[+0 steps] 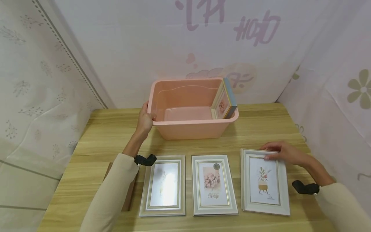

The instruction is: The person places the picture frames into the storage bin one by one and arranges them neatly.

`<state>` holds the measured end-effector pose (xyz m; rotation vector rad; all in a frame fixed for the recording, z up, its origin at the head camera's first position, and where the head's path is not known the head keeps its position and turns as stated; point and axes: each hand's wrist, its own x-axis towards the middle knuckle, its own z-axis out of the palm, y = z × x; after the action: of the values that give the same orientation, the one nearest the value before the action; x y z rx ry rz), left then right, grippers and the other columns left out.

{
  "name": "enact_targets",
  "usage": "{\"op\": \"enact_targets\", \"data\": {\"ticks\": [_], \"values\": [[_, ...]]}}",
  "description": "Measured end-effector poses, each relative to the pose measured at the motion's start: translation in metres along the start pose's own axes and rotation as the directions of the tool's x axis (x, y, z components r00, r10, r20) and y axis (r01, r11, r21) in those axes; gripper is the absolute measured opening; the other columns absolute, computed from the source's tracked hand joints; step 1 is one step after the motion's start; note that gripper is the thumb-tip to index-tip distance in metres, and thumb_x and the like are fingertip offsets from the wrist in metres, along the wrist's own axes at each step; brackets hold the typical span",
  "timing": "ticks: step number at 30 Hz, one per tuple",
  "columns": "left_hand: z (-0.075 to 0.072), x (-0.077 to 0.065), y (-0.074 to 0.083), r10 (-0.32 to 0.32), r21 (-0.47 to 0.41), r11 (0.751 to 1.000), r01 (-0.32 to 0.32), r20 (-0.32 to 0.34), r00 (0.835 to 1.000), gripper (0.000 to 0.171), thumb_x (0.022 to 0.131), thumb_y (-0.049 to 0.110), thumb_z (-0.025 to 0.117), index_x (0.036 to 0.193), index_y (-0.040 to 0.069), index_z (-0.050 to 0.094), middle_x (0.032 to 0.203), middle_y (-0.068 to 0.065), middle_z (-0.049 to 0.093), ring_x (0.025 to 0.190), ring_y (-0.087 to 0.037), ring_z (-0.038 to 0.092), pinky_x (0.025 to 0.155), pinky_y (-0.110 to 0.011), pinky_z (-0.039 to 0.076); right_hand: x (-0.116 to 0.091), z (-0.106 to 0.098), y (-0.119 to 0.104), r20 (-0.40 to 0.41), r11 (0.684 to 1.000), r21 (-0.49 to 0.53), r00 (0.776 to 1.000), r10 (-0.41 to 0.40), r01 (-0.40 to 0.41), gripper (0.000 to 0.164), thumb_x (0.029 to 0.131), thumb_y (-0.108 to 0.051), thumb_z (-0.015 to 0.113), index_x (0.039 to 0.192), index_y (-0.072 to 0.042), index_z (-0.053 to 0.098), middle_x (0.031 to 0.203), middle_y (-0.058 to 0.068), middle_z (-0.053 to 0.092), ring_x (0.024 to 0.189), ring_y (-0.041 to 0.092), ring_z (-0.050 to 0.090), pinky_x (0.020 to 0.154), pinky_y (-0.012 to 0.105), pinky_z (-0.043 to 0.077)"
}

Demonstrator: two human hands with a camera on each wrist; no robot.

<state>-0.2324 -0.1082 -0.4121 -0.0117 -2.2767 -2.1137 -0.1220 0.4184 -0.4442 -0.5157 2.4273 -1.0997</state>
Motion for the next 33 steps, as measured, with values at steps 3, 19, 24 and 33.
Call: {"op": "enact_targets", "data": {"ticks": [3, 19, 24, 33], "values": [[0.000, 0.001, -0.001, 0.002, 0.011, 1.000, -0.002, -0.002, 1.000, 0.078, 0.078, -0.010, 0.040, 0.153, 0.000, 0.024, 0.149, -0.026, 0.037, 0.123, -0.031, 0.042, 0.106, -0.045, 0.034, -0.002, -0.011, -0.006, 0.033, 1.000, 0.027, 0.999, -0.004, 0.003, 0.032, 0.093, -0.006, 0.064, 0.124, 0.001, 0.063, 0.104, -0.011, 0.070, 0.073, 0.014, 0.068, 0.058, 0.032, 0.055], [-0.001, 0.001, -0.002, 0.007, 0.026, 1.000, -0.007, -0.005, 1.000, 0.077, 0.079, -0.009, 0.040, 0.153, 0.001, 0.025, 0.150, -0.025, 0.037, 0.122, -0.030, 0.042, 0.107, -0.046, 0.033, -0.003, -0.039, -0.066, -0.083, 0.992, -0.108, 0.993, -0.078, 0.069, 0.032, 0.096, -0.003, 0.058, 0.127, -0.009, 0.061, 0.090, -0.003, 0.072, 0.062, 0.017, 0.069, 0.050, 0.033, 0.054], [-0.001, 0.001, -0.003, 0.010, 0.020, 1.000, -0.010, -0.010, 1.000, 0.079, 0.076, -0.009, 0.041, 0.153, 0.001, 0.026, 0.148, -0.026, 0.039, 0.124, -0.036, 0.042, 0.106, -0.046, 0.034, -0.002, -0.042, -0.089, -0.173, 0.979, -0.191, 0.979, -0.108, 0.075, 0.030, 0.095, -0.003, 0.062, 0.124, -0.009, 0.063, 0.089, -0.006, 0.071, 0.062, 0.015, 0.068, 0.050, 0.031, 0.053], [-0.001, 0.000, -0.003, 0.019, 0.003, 1.000, -0.019, 0.000, 1.000, 0.079, 0.076, -0.009, 0.040, 0.153, 0.000, 0.024, 0.150, -0.026, 0.036, 0.129, -0.044, 0.038, 0.106, -0.048, 0.032, 0.003, -0.045, -0.125, -0.335, 0.957, -0.275, 0.925, -0.182, 0.089, 0.030, 0.090, 0.003, 0.065, 0.118, -0.008, 0.063, 0.086, -0.009, 0.069, 0.063, 0.011, 0.065, 0.052, 0.025, 0.051]]}}
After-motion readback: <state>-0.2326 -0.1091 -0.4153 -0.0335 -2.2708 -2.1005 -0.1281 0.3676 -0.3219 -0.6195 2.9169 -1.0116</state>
